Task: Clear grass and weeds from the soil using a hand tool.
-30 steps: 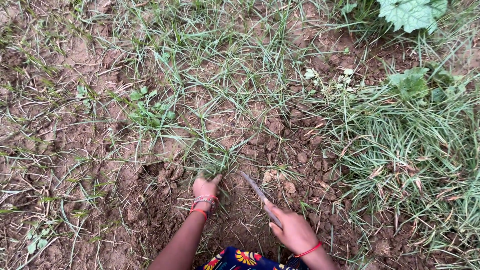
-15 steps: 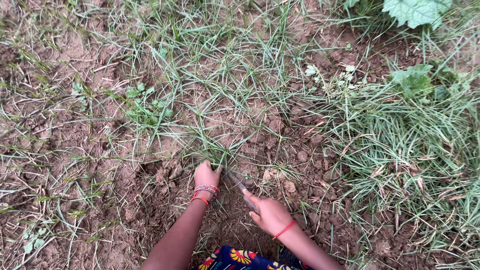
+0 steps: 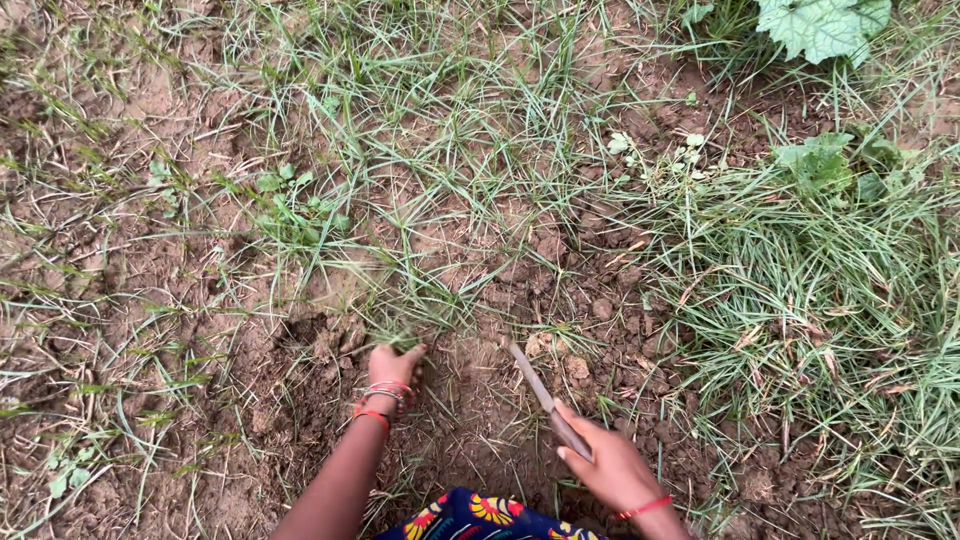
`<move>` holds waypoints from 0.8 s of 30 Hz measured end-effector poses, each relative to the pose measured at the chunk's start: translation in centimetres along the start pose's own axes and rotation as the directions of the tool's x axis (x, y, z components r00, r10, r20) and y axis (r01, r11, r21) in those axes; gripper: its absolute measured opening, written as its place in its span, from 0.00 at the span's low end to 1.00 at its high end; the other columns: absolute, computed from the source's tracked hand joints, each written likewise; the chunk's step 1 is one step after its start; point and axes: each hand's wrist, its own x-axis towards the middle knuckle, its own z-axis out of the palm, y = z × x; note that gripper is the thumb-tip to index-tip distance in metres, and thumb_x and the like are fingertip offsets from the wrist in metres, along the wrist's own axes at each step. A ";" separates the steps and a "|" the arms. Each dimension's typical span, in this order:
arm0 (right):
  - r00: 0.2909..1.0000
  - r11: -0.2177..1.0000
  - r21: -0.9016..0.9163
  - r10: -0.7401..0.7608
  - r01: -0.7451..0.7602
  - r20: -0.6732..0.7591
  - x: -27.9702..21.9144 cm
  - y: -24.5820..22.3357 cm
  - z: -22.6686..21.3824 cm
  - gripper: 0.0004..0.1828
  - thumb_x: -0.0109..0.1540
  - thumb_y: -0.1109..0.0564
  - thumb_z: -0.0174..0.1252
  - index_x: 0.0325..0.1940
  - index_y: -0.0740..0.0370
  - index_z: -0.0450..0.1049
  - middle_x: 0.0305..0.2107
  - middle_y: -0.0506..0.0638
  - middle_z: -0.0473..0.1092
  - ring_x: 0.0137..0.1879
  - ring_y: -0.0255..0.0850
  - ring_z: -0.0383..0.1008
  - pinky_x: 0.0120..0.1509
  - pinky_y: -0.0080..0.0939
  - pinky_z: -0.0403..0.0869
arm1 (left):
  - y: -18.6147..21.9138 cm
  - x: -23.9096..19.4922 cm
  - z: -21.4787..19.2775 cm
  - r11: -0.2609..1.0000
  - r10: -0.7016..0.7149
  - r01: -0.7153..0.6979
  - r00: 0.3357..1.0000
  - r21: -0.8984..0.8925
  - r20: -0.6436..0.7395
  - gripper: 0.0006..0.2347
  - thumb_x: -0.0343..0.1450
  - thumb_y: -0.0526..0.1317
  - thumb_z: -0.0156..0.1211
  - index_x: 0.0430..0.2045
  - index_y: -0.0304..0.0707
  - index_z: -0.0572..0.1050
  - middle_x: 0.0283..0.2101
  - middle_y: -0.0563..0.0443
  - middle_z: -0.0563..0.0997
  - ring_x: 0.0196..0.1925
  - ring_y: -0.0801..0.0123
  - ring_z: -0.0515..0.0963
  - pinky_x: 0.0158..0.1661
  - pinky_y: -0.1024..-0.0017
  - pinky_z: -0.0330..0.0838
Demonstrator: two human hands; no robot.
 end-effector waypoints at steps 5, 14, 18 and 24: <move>1.000 1.000 -0.015 -0.016 0.016 -0.001 2.1 -2.3 0.3 0.40 0.60 0.48 0.62 0.75 0.36 0.56 0.33 0.58 0.77 0.39 0.51 0.80 0.48 0.49 0.77 | 4.6 -0.4 2.5 0.932 0.174 -0.170 0.985 0.320 0.015 0.18 0.63 0.48 0.75 0.22 0.27 0.80 0.18 0.44 0.82 0.20 0.59 0.82 0.27 0.62 0.75; 0.998 0.967 -0.248 -0.048 0.059 0.051 4.0 -4.5 2.0 0.39 0.62 0.46 0.61 0.75 0.35 0.54 0.33 0.56 0.77 0.40 0.53 0.79 0.48 0.53 0.77 | 9.2 -1.4 5.0 0.763 0.296 -0.297 0.950 0.574 0.098 0.26 0.59 0.51 0.77 0.43 0.33 0.76 0.39 0.35 0.83 0.43 0.45 0.83 0.46 0.56 0.76; 0.981 0.977 -0.115 -0.168 0.178 0.094 6.2 -4.4 2.5 0.39 0.63 0.51 0.58 0.77 0.42 0.54 0.37 0.57 0.78 0.42 0.52 0.80 0.53 0.50 0.78 | 9.9 -0.8 5.2 0.665 0.390 -0.398 0.907 0.632 0.160 0.25 0.62 0.49 0.75 0.48 0.34 0.74 0.43 0.35 0.82 0.48 0.45 0.81 0.50 0.56 0.76; 0.953 0.936 -0.192 -0.303 0.295 -0.013 7.3 -4.5 4.3 0.40 0.61 0.54 0.61 0.75 0.46 0.54 0.43 0.58 0.76 0.44 0.57 0.78 0.48 0.56 0.77 | 8.4 2.1 6.5 0.523 0.309 -0.370 0.922 0.767 0.234 0.18 0.68 0.50 0.68 0.42 0.35 0.77 0.43 0.37 0.82 0.48 0.48 0.82 0.52 0.56 0.76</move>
